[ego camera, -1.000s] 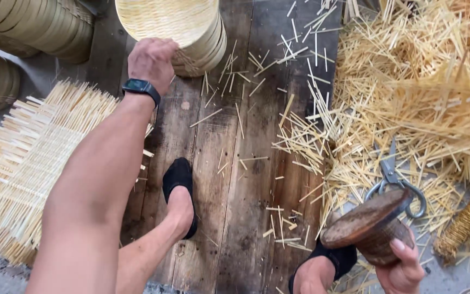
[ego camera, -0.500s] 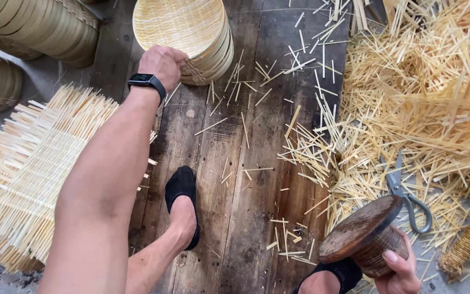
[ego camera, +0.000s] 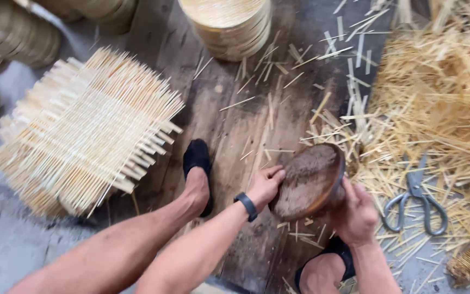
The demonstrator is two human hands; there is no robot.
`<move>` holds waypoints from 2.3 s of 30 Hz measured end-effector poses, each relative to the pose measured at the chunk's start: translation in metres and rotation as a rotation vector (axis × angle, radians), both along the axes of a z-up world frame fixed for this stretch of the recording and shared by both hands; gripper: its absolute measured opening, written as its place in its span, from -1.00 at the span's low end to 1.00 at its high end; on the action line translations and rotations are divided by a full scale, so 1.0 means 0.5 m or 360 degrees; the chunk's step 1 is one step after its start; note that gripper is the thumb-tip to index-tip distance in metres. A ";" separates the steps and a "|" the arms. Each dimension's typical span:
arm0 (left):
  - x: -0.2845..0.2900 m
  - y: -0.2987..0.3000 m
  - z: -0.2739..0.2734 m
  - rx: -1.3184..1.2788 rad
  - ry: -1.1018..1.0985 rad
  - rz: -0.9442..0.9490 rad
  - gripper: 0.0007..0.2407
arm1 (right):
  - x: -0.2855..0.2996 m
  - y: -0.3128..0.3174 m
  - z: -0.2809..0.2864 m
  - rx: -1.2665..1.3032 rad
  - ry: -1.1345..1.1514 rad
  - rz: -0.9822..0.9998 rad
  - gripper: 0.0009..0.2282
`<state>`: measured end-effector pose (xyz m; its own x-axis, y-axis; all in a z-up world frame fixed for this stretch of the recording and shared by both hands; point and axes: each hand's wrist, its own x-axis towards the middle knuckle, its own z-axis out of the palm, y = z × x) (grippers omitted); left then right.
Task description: The person sits on the floor weaving a square bamboo panel from thin bamboo strips, pressing the weave flat. They trim protruding strip ends with scissors, shape the panel over a round wooden mold, fit a bent bamboo rim ring around it, and stack the finished round woven piece with others.
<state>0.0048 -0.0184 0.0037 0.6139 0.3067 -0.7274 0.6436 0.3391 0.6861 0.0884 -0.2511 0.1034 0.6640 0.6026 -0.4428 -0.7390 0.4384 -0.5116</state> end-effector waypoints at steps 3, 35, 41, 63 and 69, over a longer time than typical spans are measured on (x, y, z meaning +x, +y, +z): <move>-0.055 0.035 -0.055 0.0296 -0.0483 0.0288 -0.59 | 0.000 -0.009 -0.027 -0.0247 -0.0083 0.0003 -0.57; -0.225 0.796 0.322 0.2204 0.0182 0.0055 -0.87 | -0.088 -0.032 -0.082 -0.0723 -0.0237 0.0132 -0.71; -0.048 0.327 0.566 0.2093 -0.1332 0.0477 -0.71 | -0.049 -0.075 -0.020 -0.0598 -0.0594 -0.0188 -0.65; -0.081 0.058 0.204 0.1867 -0.0426 -0.1147 -0.31 | 0.031 -0.090 -0.006 -0.0873 -0.0334 0.0183 -0.64; -0.070 0.038 0.256 0.1897 -0.0343 -0.1234 -0.32 | 0.012 -0.143 0.014 -0.1338 -0.0667 -0.0156 -0.61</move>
